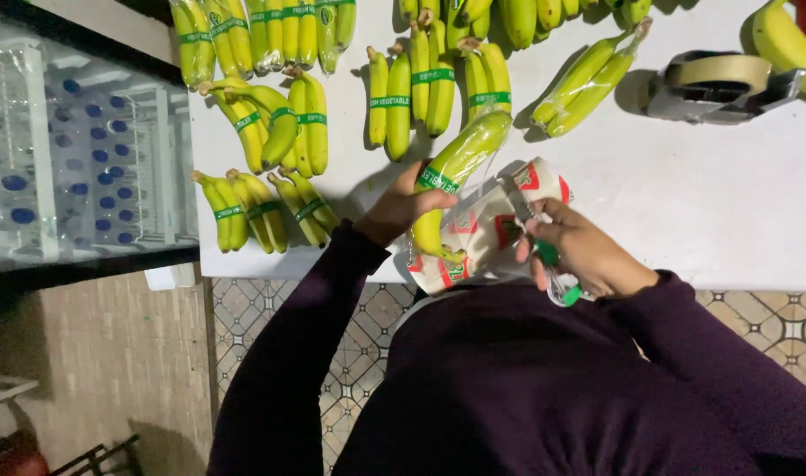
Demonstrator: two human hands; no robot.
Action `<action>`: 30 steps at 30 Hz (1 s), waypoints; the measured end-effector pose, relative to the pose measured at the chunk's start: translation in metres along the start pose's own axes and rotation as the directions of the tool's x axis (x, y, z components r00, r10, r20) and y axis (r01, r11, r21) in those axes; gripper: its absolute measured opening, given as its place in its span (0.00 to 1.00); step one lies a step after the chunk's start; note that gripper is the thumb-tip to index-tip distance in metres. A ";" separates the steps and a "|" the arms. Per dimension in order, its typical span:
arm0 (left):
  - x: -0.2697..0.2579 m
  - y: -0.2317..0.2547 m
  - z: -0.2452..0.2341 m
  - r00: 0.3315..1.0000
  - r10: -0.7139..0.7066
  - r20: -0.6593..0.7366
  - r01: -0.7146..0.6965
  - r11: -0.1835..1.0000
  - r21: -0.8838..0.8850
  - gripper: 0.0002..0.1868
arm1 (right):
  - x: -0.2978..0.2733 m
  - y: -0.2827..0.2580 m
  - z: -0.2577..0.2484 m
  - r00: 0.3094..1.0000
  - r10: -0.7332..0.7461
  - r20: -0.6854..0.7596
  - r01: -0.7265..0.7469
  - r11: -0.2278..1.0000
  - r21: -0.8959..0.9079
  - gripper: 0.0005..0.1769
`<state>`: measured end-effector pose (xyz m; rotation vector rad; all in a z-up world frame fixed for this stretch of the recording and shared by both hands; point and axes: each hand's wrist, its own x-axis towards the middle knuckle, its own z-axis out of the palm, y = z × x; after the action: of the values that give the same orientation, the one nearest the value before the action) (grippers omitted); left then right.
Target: Wrapping bunches of green bananas in clear plastic film for retail packaging.
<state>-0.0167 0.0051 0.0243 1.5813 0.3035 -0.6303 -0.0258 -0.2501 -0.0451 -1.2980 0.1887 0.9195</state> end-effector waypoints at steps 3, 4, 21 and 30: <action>-0.007 0.012 0.003 0.999 0.051 -0.003 -0.051 0.998 -0.031 0.25 | 0.069 0.079 -0.034 0.991 -0.064 -0.117 0.069 0.997 0.032 0.12; -0.008 0.009 0.000 0.999 0.049 0.011 -0.048 0.999 -0.024 0.25 | 0.041 0.066 -0.011 0.989 -0.066 -0.130 0.072 0.997 0.041 0.12; 0.013 -0.030 -0.050 0.974 0.208 -0.092 -0.202 0.977 0.074 0.35 | -0.015 0.063 0.054 0.974 0.075 -0.213 -0.091 0.993 -0.070 0.18; 0.016 -0.018 -0.073 0.951 0.253 -0.175 -0.259 0.966 -0.011 0.30 | -0.024 0.075 0.116 0.969 0.129 -0.212 -0.115 0.990 0.079 0.31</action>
<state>0.0016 0.0755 0.0006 1.6124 0.2301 -0.2861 -0.1341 -0.1608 -0.0503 -1.3353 0.4699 0.8670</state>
